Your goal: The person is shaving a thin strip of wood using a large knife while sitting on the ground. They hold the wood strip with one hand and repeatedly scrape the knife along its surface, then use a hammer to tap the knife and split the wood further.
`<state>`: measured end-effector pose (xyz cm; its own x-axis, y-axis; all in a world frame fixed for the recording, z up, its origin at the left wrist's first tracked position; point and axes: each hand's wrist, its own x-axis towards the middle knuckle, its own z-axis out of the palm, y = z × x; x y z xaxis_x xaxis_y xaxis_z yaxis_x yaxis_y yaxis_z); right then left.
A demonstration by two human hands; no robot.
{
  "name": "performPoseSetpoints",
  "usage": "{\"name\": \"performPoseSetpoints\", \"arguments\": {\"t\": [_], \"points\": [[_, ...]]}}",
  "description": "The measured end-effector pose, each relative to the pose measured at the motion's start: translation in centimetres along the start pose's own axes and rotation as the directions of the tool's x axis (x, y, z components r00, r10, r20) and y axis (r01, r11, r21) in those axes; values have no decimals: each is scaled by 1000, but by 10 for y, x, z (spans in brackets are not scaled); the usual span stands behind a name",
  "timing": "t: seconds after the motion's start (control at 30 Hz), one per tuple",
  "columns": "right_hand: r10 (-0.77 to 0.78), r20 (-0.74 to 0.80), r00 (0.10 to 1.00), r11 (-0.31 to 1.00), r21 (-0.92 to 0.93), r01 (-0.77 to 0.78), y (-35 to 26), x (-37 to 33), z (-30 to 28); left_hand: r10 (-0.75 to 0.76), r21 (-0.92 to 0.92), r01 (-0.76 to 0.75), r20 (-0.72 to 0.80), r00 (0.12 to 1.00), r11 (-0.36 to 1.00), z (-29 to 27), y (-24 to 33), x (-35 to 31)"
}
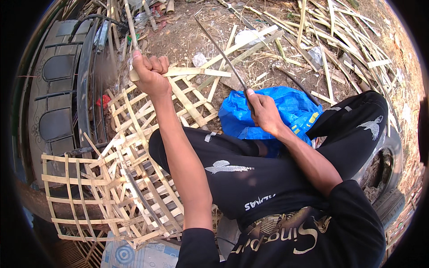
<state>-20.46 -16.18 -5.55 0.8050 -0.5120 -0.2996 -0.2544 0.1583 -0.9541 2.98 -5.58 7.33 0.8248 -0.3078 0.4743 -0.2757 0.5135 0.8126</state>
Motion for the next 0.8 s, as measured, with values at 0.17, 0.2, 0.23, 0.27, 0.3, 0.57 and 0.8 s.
{"name": "performPoseSetpoints", "arguments": {"t": [0.17, 0.2, 0.23, 0.27, 0.3, 0.57, 0.8], "points": [[105, 100, 989, 994, 16, -108, 9, 4, -3, -18, 9, 18, -18, 1000, 1000, -1, 1, 0], [234, 100, 967, 971, -69, -228, 13, 6, -2, -15, 27, 16, -22, 1000, 1000, 3, 2, -1], [352, 93, 931, 929, -154, -336, 13, 8, 0, -15, 21, 16, -33, 999, 1000, 0, 4, 0], [259, -50, 965, 889, -379, -258, 23, 12, 4, -20, 3, 20, -36, 999, 1000, 0, 2, 2], [293, -63, 954, 905, -303, -298, 34, 13, 0, -26, -16, 26, -39, 999, 1000, 0, -1, 4], [60, 19, 998, 996, -74, -59, 14, 1, -7, -9, 32, 9, -8, 1000, 999, 1, 0, 4], [370, -41, 928, 888, -280, -366, 50, 5, 5, -11, 28, 12, -69, 998, 1000, -4, -1, 6]]}}
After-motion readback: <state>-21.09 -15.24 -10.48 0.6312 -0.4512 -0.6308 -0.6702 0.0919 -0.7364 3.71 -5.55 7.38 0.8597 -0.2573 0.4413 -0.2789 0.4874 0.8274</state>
